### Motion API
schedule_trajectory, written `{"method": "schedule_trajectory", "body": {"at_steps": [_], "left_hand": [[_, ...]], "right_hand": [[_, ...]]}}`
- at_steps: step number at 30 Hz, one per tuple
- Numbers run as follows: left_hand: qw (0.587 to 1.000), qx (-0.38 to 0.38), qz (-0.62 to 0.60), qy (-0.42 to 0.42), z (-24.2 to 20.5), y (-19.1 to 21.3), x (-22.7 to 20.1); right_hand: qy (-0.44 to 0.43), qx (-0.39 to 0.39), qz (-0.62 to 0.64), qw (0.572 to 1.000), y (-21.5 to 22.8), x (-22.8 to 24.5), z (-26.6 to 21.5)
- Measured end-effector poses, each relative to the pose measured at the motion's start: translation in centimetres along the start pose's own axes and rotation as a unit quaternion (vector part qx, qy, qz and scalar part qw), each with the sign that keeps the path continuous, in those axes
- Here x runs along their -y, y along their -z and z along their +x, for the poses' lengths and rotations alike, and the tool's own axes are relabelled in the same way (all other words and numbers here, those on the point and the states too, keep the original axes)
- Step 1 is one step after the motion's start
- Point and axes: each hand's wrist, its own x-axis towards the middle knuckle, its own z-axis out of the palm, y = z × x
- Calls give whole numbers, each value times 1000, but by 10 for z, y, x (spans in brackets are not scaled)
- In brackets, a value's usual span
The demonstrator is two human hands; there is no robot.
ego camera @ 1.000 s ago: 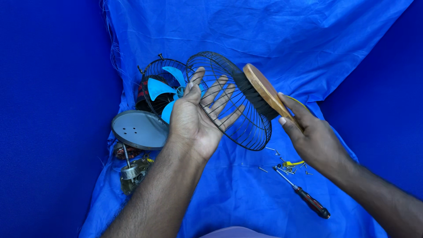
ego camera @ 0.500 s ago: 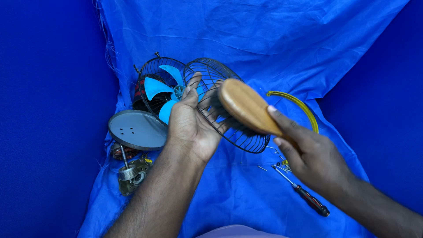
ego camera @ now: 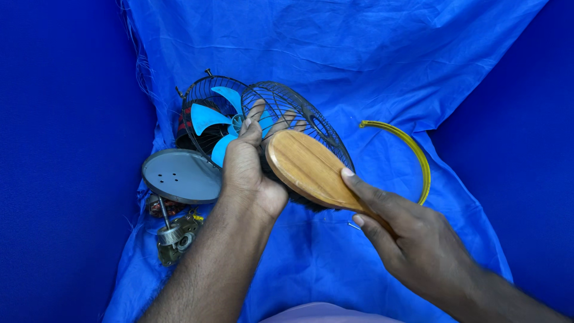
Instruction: The person uses a wooden brush to clean the metal fan cage, then cleans a yellow plastic fan component. The person brushes the parts thoroughly and places them on a blue tarp alongside other disassembled fan parts.
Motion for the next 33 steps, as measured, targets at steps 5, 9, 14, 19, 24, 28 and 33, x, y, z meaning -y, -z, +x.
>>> {"method": "schedule_trajectory", "body": {"at_steps": [5, 9, 14, 19, 24, 28, 33], "left_hand": [[996, -36, 62, 50, -12, -10, 2], [997, -5, 64, 43, -19, -21, 3], [996, -40, 71, 32, -9, -11, 4], [1000, 21, 10, -3, 0, -6, 9], [996, -20, 81, 41, -13, -23, 9], [997, -18, 70, 41, -19, -28, 10], [997, -37, 68, 26, -8, -17, 8]], "right_hand": [[-243, 74, -25, 967, 3, -33, 21], [-345, 74, 13, 935, 8, -46, 39], [-270, 57, 47, 960, 7, -25, 14], [85, -20, 6, 996, 3, -19, -6], [-314, 60, 16, 947, 10, -41, 27], [-165, -33, 22, 985, 11, -33, 35], [-110, 76, 13, 991, 9, -6, 0]]}}
